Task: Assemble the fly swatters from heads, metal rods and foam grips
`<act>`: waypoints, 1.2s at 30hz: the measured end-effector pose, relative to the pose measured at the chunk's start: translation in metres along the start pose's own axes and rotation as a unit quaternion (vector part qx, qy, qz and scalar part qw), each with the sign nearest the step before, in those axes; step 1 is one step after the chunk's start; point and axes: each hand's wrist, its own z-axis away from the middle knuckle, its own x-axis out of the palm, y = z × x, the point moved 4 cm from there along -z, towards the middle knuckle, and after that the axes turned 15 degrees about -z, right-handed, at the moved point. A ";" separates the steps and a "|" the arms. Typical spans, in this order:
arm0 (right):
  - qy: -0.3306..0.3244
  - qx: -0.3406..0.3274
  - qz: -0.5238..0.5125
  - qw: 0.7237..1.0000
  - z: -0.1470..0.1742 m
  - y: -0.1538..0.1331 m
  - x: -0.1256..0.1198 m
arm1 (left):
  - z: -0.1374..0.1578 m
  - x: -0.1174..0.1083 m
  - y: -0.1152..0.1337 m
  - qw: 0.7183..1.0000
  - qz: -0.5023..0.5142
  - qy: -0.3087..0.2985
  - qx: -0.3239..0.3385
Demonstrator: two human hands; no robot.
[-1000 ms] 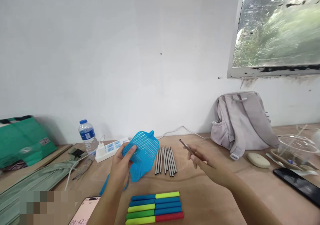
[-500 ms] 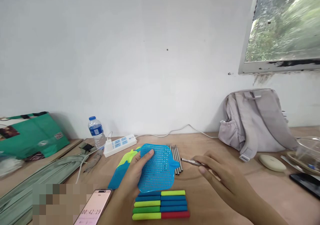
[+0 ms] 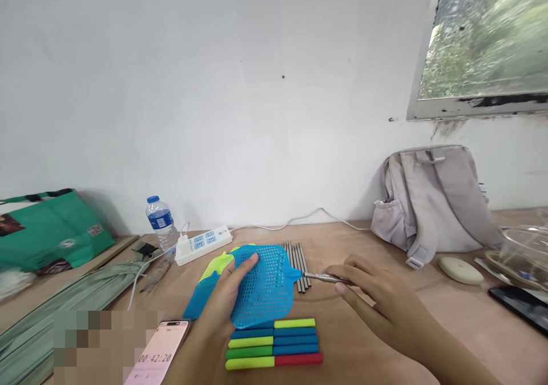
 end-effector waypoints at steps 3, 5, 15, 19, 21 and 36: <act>-0.003 -0.006 0.004 1.000 0.000 0.001 0.002 | 0.000 0.000 -0.001 1.000 -0.006 -0.009 -0.003; -0.006 -0.014 0.013 1.000 0.000 0.001 0.002 | -0.001 0.000 -0.001 1.000 -0.007 -0.017 0.002; 0.044 -0.095 0.125 0.987 0.001 0.004 -0.003 | 0.002 -0.004 -0.004 0.993 -0.100 -0.001 0.056; 0.046 -0.098 0.118 0.987 0.000 0.006 0.000 | 0.007 0.001 -0.005 0.991 -0.113 0.004 0.073; 0.033 -0.103 0.110 0.988 0.000 0.007 0.002 | 0.009 0.003 -0.007 0.991 -0.114 0.005 0.072; -0.021 -0.010 0.048 0.999 -0.006 0.022 0.016 | -0.004 -0.004 0.004 0.899 -0.334 0.100 0.265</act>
